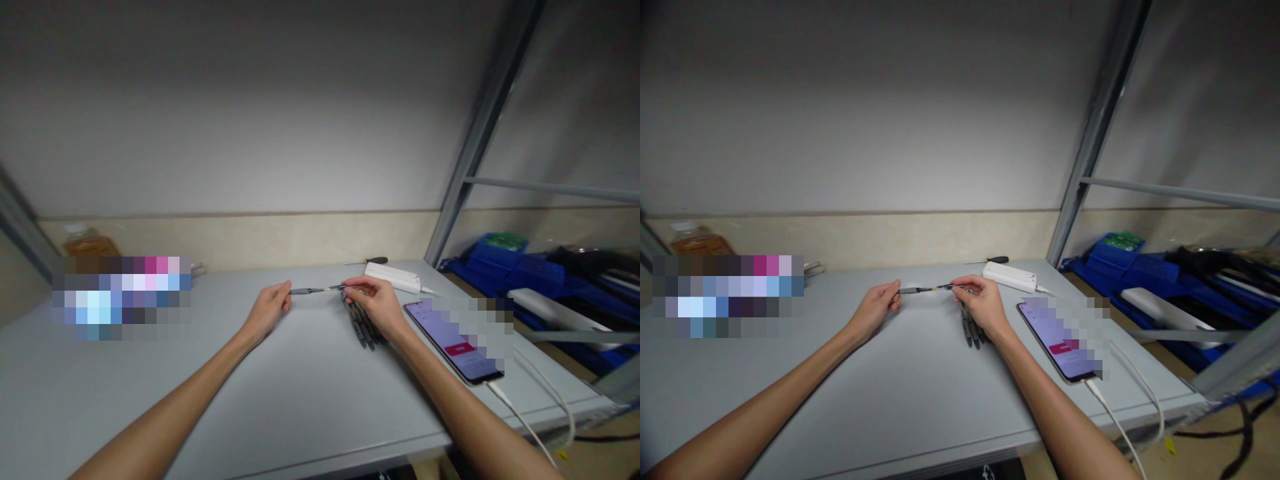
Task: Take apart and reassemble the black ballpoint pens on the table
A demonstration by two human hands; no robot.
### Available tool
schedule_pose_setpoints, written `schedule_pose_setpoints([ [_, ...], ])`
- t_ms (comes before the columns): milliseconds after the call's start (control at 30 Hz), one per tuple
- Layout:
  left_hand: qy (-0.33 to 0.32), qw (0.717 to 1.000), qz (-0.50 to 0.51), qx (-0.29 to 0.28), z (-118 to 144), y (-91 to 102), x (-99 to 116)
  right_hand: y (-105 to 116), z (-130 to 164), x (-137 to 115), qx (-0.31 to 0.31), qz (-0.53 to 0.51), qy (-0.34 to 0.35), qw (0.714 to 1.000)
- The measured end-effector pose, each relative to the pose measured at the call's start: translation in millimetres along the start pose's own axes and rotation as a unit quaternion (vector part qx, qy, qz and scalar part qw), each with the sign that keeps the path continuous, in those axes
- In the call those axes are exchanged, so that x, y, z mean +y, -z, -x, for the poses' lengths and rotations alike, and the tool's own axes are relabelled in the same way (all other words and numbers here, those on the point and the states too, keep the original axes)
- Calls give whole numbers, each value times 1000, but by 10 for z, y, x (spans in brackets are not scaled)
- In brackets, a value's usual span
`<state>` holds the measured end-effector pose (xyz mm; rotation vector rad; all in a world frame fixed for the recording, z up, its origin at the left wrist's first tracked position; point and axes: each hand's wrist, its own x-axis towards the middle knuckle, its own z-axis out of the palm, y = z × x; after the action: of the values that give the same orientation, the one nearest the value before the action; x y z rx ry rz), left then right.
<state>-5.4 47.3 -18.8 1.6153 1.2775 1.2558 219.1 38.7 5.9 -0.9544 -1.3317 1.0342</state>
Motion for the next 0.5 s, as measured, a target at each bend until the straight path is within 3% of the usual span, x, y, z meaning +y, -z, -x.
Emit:
schedule_pose_setpoints([
  [300, -32, 998, 47, -10, 2, 5, -27, 20, -17, 23, 4, 0, -20, 1000],
  [500, -28, 995, 93, -8, 17, 8, -13, 27, 0, 66, -27, 58, -64, 996],
])
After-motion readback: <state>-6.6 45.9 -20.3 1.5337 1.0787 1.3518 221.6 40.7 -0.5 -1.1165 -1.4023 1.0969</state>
